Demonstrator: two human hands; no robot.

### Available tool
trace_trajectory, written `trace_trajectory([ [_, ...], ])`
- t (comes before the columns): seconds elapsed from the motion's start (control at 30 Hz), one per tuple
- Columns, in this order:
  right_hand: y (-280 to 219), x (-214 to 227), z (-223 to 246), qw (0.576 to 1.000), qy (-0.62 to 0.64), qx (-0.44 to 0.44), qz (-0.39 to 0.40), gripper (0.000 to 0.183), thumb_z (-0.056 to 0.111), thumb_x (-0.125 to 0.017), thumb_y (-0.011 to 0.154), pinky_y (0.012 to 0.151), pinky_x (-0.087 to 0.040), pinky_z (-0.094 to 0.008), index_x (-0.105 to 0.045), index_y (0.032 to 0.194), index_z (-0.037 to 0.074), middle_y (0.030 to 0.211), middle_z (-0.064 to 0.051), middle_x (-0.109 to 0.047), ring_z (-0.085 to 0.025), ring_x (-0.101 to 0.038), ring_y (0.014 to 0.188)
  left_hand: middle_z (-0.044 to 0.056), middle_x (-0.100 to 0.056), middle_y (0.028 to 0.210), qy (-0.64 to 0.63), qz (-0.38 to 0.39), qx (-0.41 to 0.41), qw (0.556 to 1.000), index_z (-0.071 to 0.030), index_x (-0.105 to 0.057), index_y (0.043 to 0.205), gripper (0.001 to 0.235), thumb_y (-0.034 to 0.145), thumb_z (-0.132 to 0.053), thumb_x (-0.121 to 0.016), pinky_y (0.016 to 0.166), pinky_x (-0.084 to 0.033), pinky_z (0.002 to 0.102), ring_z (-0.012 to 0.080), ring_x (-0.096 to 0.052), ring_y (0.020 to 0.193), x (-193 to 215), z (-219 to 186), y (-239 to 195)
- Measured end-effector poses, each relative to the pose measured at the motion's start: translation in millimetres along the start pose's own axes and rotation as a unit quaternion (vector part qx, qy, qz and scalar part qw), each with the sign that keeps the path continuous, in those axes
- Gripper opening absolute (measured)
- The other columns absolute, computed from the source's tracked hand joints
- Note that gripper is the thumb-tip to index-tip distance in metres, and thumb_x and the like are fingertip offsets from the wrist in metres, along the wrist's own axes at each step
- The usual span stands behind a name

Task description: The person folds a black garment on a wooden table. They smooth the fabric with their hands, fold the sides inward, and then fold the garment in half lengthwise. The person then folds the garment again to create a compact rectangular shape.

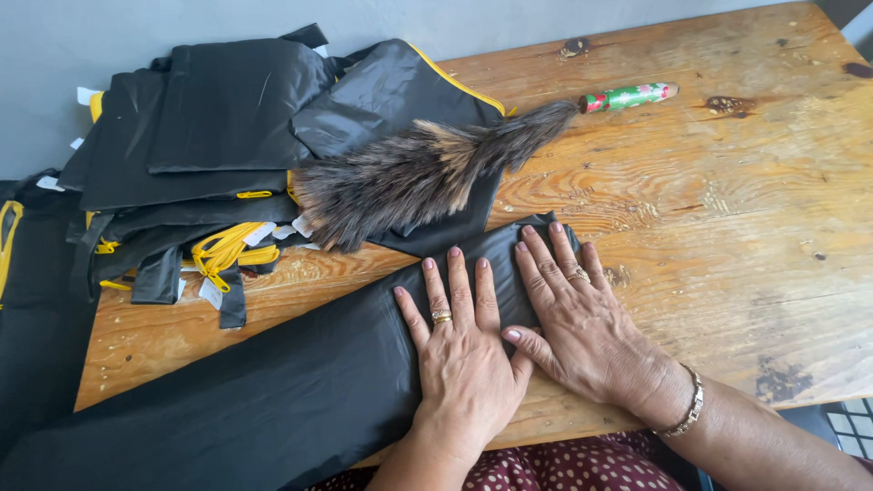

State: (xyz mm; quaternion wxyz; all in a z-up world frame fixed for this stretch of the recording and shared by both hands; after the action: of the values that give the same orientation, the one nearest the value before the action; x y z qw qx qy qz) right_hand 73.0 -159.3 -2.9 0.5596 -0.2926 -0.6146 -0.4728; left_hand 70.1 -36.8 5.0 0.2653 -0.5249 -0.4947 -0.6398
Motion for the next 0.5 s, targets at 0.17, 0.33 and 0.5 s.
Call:
trace_trajectory([
  [0.17, 0.0, -2.0, -1.3, 0.999, -0.038, 0.009, -0.003, 0.090, 0.067, -0.033, 0.099, 0.119, -0.015, -0.065, -0.023, 0.162, 0.003, 0.171, -0.019, -0.021, -0.040, -0.014, 0.159, 0.024, -0.017, 0.169, 0.008, 0.001, 0.006, 1.000, -0.006, -0.030, 0.159, 0.105, 0.077, -0.064, -0.058, 0.122, -0.004, 0.070, 0.0455, -0.011, 0.156, -4.4, 0.3, -0.6],
  [0.33, 1.2, -3.9, -2.8, 0.999, -0.033, 0.000, 0.007, 0.091, 0.067, -0.035, 0.099, 0.117, -0.014, -0.068, -0.024, 0.161, 0.003, 0.171, -0.019, -0.021, -0.040, -0.013, 0.158, 0.024, -0.017, 0.169, 0.020, -0.002, 0.002, 1.000, -0.006, -0.028, 0.159, 0.109, 0.074, -0.066, -0.060, 0.122, -0.005, 0.071, 0.0458, -0.011, 0.156, -5.2, -0.4, -0.4],
  [0.5, 0.5, -4.6, -2.8, 0.999, -0.044, 0.009, 0.000, 0.089, 0.066, -0.034, 0.099, 0.117, -0.015, -0.069, -0.023, 0.162, 0.003, 0.171, -0.019, -0.021, -0.040, -0.013, 0.159, 0.024, -0.018, 0.168, 0.005, 0.006, 0.007, 1.000, -0.006, -0.031, 0.158, 0.103, 0.076, -0.062, -0.058, 0.121, -0.003, 0.071, 0.0460, -0.012, 0.155, -7.5, -0.3, 0.2],
])
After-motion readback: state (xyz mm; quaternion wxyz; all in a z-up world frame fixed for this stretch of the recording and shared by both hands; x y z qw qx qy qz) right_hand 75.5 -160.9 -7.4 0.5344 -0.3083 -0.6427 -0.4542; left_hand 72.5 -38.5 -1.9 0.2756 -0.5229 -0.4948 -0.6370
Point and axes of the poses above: each hand's wrist, its own y-axis towards the middle knuckle, its own x-axis out of the back of the hand, z = x × y, the point moved 7 cm from there along y, towards the middle knuckle
